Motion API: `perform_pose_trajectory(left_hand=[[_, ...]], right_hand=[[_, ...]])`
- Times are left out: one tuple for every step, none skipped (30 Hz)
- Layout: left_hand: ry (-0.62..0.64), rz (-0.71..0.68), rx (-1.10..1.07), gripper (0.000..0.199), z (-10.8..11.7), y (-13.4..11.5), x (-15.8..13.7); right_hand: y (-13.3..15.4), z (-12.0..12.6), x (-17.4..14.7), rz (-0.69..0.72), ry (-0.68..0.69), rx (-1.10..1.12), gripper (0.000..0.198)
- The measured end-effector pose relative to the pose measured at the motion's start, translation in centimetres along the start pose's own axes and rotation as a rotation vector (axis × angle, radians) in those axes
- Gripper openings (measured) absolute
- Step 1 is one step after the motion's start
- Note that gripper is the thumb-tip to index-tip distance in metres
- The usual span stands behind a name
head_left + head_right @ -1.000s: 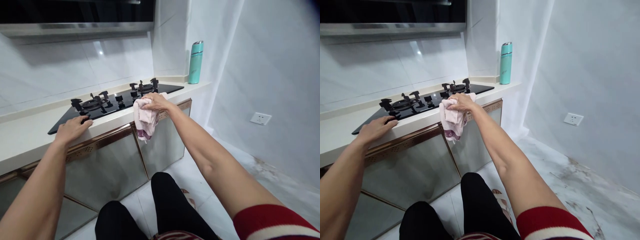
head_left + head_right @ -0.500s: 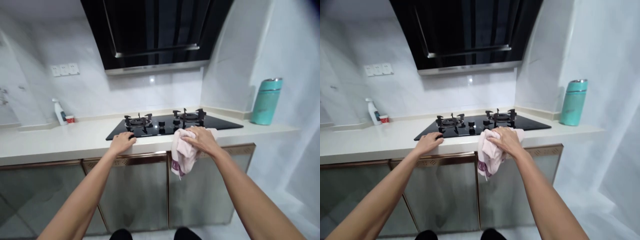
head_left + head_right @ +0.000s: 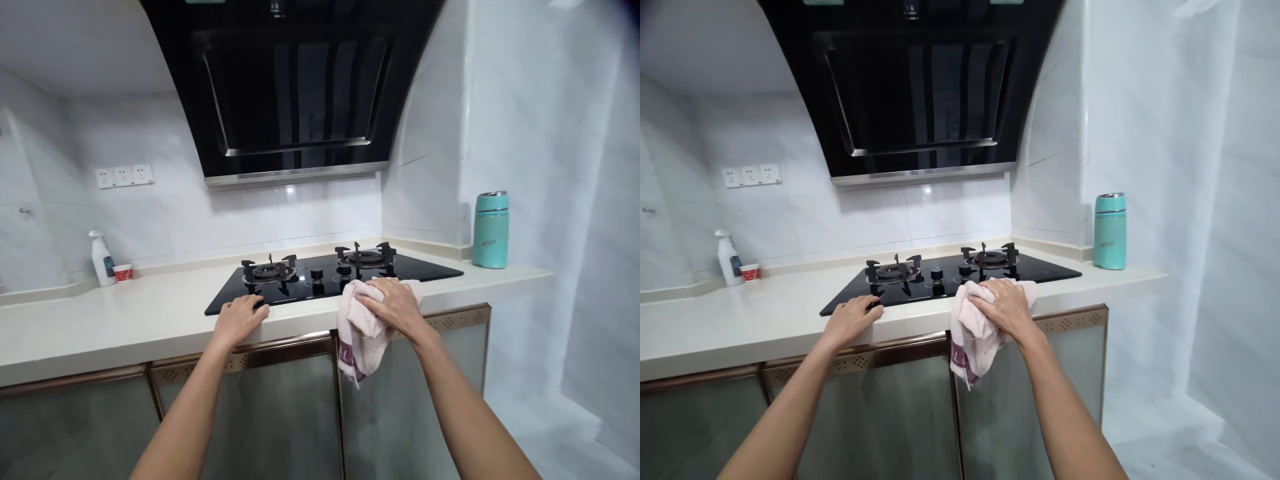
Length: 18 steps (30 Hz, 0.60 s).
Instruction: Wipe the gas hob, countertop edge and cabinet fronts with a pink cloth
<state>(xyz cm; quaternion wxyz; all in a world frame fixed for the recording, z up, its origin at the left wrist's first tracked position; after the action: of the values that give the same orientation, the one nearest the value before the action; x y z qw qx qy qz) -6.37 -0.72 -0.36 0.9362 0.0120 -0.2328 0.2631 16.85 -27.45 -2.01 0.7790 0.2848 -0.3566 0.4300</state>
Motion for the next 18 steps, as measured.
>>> perform_pose_trajectory(left_hand=[[0.0,-0.004,0.0,0.052,0.01,-0.09,0.02],[0.001,-0.006,-0.003,0.052,0.02,-0.16,0.0],[0.002,-0.003,-0.006,0.052,0.03,-0.2,-0.03],[0.004,0.001,-0.008,0.052,0.04,-0.22,-0.08],[0.003,0.005,-0.007,0.052,0.07,-0.22,-0.13],[0.003,0.005,-0.005,0.053,0.09,-0.24,-0.17],[0.003,0.002,-0.002,0.053,0.1,-0.25,-0.2],[0.003,-0.003,0.001,0.053,0.1,-0.25,-0.21],[0.006,-0.007,0.004,0.054,0.06,-0.22,-0.2],[0.011,-0.01,0.005,0.054,0.01,-0.17,-0.16],[0.015,-0.01,0.008,0.055,-0.05,-0.09,-0.1],[0.019,-0.007,0.011,0.056,-0.11,0.0,-0.03],[0.022,-0.002,0.014,0.057,-0.15,0.09,0.03],[0.026,0.002,0.015,0.058,-0.19,0.15,0.08],[0.028,0.005,0.013,0.058,-0.2,0.18,0.11],[0.027,0.008,0.01,0.059,-0.18,0.18,0.1],[0.025,0.009,0.004,0.059,-0.13,0.14,0.07],[0.019,0.011,-0.003,0.058,-0.05,0.08,0.02]], right_hand=[[0.04,0.07,-0.03,0.003,0.0,-0.008,0.037],[0.06,0.12,-0.06,0.005,0.0,-0.015,0.037],[0.07,0.12,-0.09,0.008,0.001,-0.019,0.037],[0.08,0.09,-0.13,0.011,0.005,-0.019,0.037],[0.09,0.04,-0.15,0.015,0.01,-0.015,0.037],[0.08,-0.01,-0.18,0.017,0.014,-0.009,0.037],[0.07,-0.01,-0.19,0.017,0.015,-0.003,0.038],[0.06,0.02,-0.19,0.018,0.014,0.001,0.038],[0.06,0.09,-0.18,0.018,0.011,0.002,0.037],[0.07,0.17,-0.15,0.02,0.009,0.0,0.037],[0.11,0.22,-0.11,0.025,0.011,-0.002,0.037],[0.15,0.24,-0.06,0.03,0.017,-0.003,0.036],[0.18,0.22,-0.01,0.034,0.026,-0.002,0.036],[0.18,0.18,0.03,0.035,0.034,0.0,0.036],[0.19,0.13,0.04,0.036,0.041,0.003,0.035],[0.19,0.1,0.02,0.037,0.044,0.005,0.036],[0.18,0.1,-0.02,0.037,0.041,0.005,0.036],[0.16,0.13,-0.08,0.038,0.035,0.001,0.037]])
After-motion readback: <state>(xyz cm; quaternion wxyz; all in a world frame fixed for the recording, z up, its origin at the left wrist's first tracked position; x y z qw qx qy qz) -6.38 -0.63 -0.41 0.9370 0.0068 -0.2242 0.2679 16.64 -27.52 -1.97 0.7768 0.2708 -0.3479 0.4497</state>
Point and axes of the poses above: each hand's wrist, its own x-axis towards the middle knuckle, its own z-axis out of the back of the hand, y = z × x, the point moved 9 cm from there along x, towards the middle knuckle, and after that the axes turned 3 degrees about -x, right-handed, at the moved point
